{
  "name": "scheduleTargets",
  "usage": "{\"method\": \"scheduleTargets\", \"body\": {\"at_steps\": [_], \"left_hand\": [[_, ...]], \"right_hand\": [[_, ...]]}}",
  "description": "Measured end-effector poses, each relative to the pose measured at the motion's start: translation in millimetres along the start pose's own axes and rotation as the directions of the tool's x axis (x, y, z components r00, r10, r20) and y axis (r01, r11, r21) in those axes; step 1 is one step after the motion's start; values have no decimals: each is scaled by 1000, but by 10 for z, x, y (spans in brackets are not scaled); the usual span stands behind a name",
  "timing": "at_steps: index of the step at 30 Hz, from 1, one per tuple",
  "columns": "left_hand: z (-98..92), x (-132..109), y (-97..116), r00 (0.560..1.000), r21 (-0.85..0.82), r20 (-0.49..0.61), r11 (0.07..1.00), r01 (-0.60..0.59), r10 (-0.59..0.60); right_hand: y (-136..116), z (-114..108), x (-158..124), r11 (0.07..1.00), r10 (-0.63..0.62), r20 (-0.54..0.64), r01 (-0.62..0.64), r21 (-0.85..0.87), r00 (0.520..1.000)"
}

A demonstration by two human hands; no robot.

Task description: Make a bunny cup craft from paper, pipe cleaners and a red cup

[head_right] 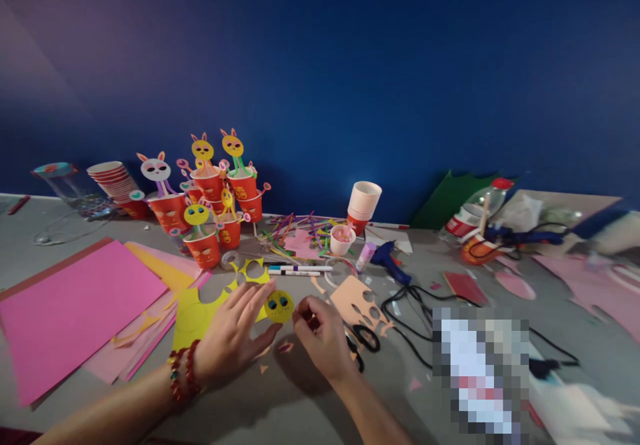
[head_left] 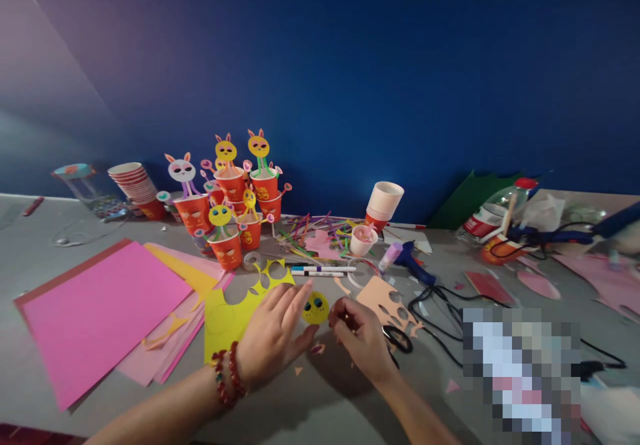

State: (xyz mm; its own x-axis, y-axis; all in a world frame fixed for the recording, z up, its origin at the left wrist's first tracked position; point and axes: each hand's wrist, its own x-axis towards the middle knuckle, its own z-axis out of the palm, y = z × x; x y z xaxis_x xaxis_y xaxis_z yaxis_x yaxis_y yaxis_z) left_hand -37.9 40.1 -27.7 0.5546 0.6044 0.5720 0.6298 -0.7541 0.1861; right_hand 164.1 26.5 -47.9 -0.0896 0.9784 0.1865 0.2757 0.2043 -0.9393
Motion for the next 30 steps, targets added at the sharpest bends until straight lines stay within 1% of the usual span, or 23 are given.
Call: {"method": "scheduleTargets", "body": {"at_steps": [6,13,17,20,23,25,27,28,30], "left_hand": [[-17,15,15,1000,9,-7,1000,-27,28],[-19,13,25,999,10,-3,999,-44,44],[-1,3,1,1000,-12,12,1000,-23,23],[12,-10,-25,1000,-26,19,1000,5,-4],[16,-21,-40,999,-74,1,997,37,-37],[17,-29,-35,997,-158,-23,985,75,-80],[25,-42,-22,989,-284,-31,950,132,-147],[34,-51,-14,983,-360,-23,919,160,-181],[66,-74,-2,975,-518,11,832,196,-223]], "right_hand": [[39,-6,-5,999,4,25,-5,42,1000],[-9,16,-8,1000,21,-8,-21,17,1000],[-10,-10,-16,1000,25,-3,-25,-18,1000],[35,-27,10,997,31,-24,-33,-69,999],[89,-22,53,996,23,-44,-26,-83,999],[98,-10,68,999,33,-43,-35,-31,999],[70,4,61,991,96,-7,-95,95,995],[45,12,51,973,139,31,-142,180,990],[-17,27,21,903,201,145,-241,355,969]]}}
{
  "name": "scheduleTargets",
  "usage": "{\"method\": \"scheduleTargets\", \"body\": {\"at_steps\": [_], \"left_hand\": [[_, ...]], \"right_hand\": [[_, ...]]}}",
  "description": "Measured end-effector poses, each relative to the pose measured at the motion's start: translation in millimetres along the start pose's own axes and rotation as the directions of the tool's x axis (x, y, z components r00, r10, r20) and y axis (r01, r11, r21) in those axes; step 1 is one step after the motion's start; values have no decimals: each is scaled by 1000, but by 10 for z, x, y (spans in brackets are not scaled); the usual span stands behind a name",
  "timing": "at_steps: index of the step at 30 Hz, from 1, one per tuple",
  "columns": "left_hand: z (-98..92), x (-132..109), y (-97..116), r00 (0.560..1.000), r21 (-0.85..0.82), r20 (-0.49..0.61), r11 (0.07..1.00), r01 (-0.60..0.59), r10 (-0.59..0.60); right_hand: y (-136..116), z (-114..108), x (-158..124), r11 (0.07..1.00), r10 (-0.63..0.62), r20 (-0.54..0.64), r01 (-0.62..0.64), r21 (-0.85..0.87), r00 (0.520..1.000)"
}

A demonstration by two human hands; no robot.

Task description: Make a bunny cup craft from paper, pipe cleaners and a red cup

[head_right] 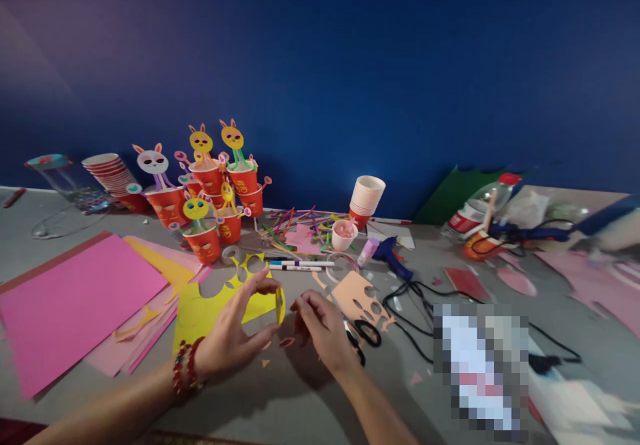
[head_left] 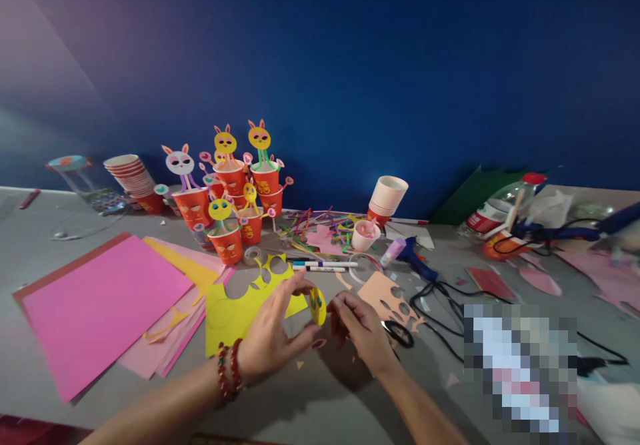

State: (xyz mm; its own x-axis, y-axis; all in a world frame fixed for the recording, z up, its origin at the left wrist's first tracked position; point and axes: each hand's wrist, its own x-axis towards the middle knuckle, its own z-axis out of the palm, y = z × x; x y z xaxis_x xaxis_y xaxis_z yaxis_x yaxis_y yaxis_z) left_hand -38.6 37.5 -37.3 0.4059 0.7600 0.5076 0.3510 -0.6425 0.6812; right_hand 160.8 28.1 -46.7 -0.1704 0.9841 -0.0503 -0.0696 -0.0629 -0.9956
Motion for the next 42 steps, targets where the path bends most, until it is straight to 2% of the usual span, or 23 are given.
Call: {"method": "scheduleTargets", "body": {"at_steps": [4,9,14,17,20,24,27,29,30,31,32,34,35,37,38,40,42], "left_hand": [[71,-37,-54,1000,-283,23,959,5,1],[107,-55,-104,1000,-405,20,914,1,7],[79,-62,-109,996,-497,93,867,39,8],[45,-21,-63,978,-629,192,754,190,-86],[44,27,-28,929,-665,282,649,369,-240],[104,44,-78,905,-672,198,619,405,-377],[127,39,-120,899,-682,168,610,403,-405],[114,36,-114,894,-699,161,590,403,-419],[102,36,-101,882,-711,175,563,421,-438],[89,35,-83,862,-720,206,525,454,-463],[77,34,-65,836,-724,249,480,496,-488],[64,29,-33,796,-730,325,400,554,-511],[64,26,-24,793,-737,345,378,560,-502],[74,20,-15,817,-764,357,362,534,-453],[81,18,-14,833,-778,358,360,516,-422],[91,15,-12,862,-790,355,377,484,-361],[88,16,-13,896,-774,315,462,434,-314]], "right_hand": [[-51,71,-62,938,126,169,-173,301,977],[-48,114,-67,875,193,118,-225,427,974],[-56,110,-47,881,160,83,-180,438,984],[-38,75,-32,929,104,23,-105,355,994],[-12,52,-28,984,9,-24,-5,176,1000],[2,112,-54,998,-55,-14,55,-18,998],[-55,103,-68,977,-127,13,128,-168,992],[-138,-40,-37,916,-255,-81,214,-338,964],[-185,-165,-2,878,-340,-201,233,-419,918],[-229,-319,49,849,-431,-374,229,-476,821],[-264,-494,112,842,-468,-470,216,-495,748],[-290,-857,266,829,-506,-568,183,-529,650],[-277,-1021,348,819,-519,-592,162,-550,617],[-206,-1265,499,796,-527,-589,113,-595,612],[-158,-1339,563,783,-520,-564,94,-615,642],[-76,-1394,654,749,-508,-506,67,-659,698],[-50,-1359,688,707,-518,-457,61,-705,723]]}}
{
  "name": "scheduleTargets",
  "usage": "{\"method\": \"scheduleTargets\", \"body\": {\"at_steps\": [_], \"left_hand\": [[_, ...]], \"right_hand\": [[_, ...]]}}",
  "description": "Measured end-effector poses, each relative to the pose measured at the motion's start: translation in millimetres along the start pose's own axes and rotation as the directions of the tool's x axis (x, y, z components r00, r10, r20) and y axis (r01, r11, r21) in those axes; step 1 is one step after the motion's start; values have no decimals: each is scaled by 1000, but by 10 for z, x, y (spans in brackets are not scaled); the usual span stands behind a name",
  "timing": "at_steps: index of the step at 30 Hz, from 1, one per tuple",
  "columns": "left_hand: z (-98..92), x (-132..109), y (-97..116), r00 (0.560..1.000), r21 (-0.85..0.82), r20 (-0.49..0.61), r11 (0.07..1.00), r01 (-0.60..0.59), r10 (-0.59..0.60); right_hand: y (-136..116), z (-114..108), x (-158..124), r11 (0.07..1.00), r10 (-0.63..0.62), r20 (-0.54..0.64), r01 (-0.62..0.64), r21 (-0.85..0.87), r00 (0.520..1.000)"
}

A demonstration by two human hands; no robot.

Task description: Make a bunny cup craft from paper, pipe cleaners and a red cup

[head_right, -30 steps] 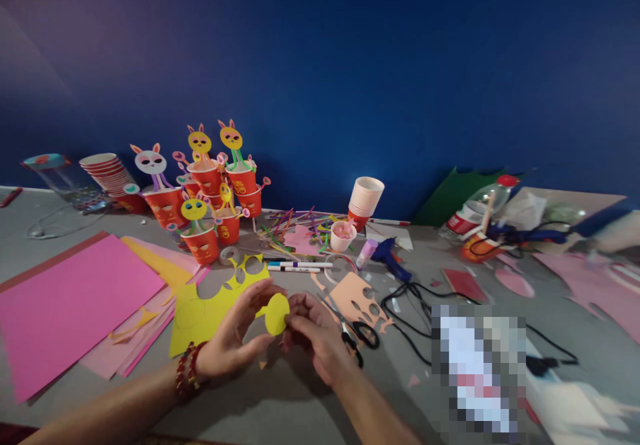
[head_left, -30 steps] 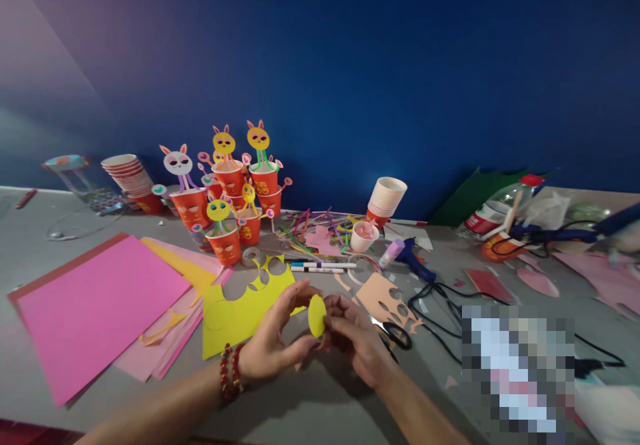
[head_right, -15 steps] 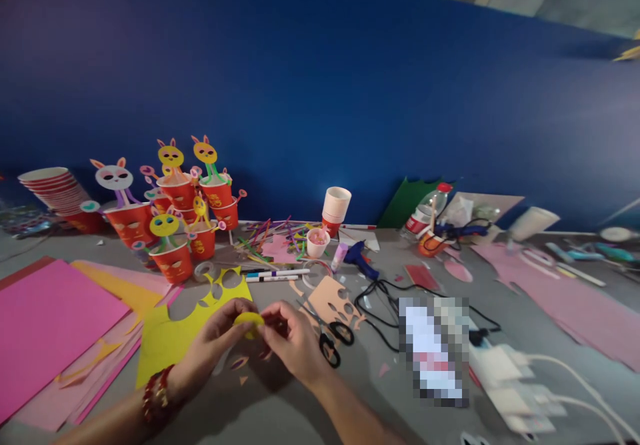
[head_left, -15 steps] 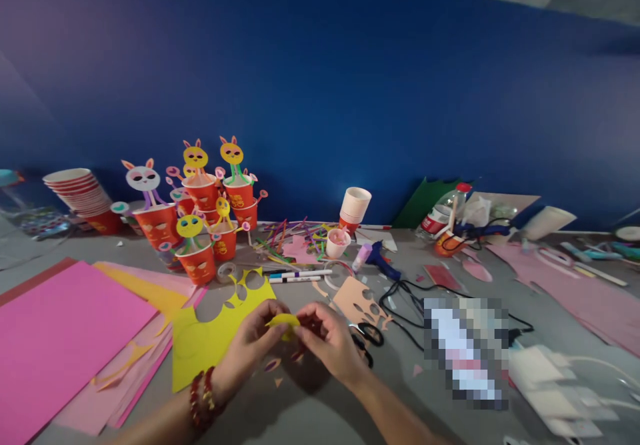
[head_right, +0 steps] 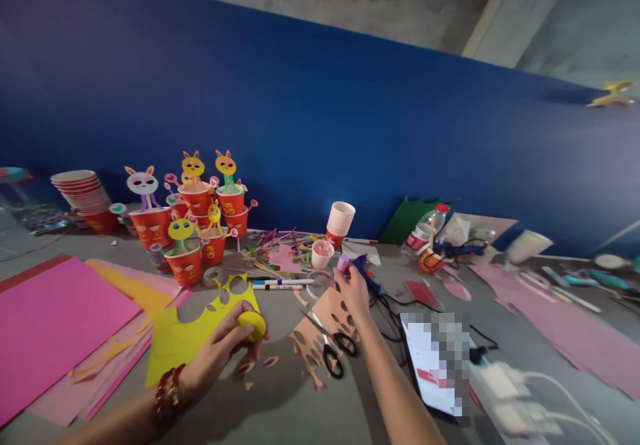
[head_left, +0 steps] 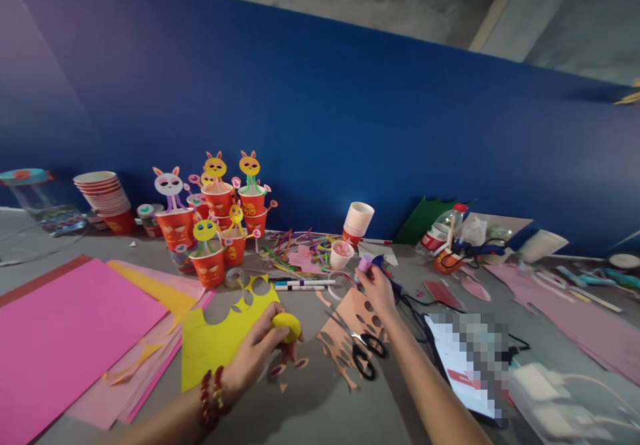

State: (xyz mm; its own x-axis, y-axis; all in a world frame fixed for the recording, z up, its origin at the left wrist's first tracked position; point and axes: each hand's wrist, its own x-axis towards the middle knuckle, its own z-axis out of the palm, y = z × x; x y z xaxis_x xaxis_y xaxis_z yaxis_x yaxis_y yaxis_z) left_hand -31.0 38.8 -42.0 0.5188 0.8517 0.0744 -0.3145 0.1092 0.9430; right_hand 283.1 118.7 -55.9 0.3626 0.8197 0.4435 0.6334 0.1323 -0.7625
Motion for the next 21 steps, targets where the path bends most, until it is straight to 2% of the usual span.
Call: {"method": "scheduleTargets", "body": {"at_steps": [3,5,7,8,9,10,11,12,14,15,18,21], "left_hand": [[-36,1,18,993,273,9,955,-119,121],[-78,2,39,974,488,72,844,-221,214],[-116,-3,77,918,649,212,654,-388,335],[-127,-8,106,871,703,294,528,-477,395],[-130,-15,141,821,744,367,391,-541,436],[-124,-22,179,782,780,423,256,-571,457],[-111,-28,217,762,808,469,132,-575,446],[-91,-31,251,763,825,510,27,-565,396],[-45,-27,291,776,830,552,-113,-546,304],[-23,-21,298,799,839,545,-152,-523,256],[29,-14,302,853,847,515,-209,-489,90],[70,-59,357,853,841,521,-163,-516,-16]], "right_hand": [[-176,-14,-69,994,-99,33,101,-47,995],[-356,-69,-165,981,-185,118,191,-45,976],[-546,-120,-304,965,-253,259,264,-9,932],[-637,-136,-384,958,-274,325,285,13,905],[-725,-144,-468,952,-295,404,304,43,866],[-810,-145,-550,946,-305,526,318,69,794],[-891,-141,-626,943,-304,602,322,82,738],[-969,-134,-694,946,-288,656,314,81,697],[-1112,-119,-796,949,-247,729,312,48,639],[-1175,-114,-829,947,-230,747,321,24,623],[-1309,-100,-876,926,-210,784,375,-31,584],[-1355,-94,-896,870,-255,818,491,-39,516]]}}
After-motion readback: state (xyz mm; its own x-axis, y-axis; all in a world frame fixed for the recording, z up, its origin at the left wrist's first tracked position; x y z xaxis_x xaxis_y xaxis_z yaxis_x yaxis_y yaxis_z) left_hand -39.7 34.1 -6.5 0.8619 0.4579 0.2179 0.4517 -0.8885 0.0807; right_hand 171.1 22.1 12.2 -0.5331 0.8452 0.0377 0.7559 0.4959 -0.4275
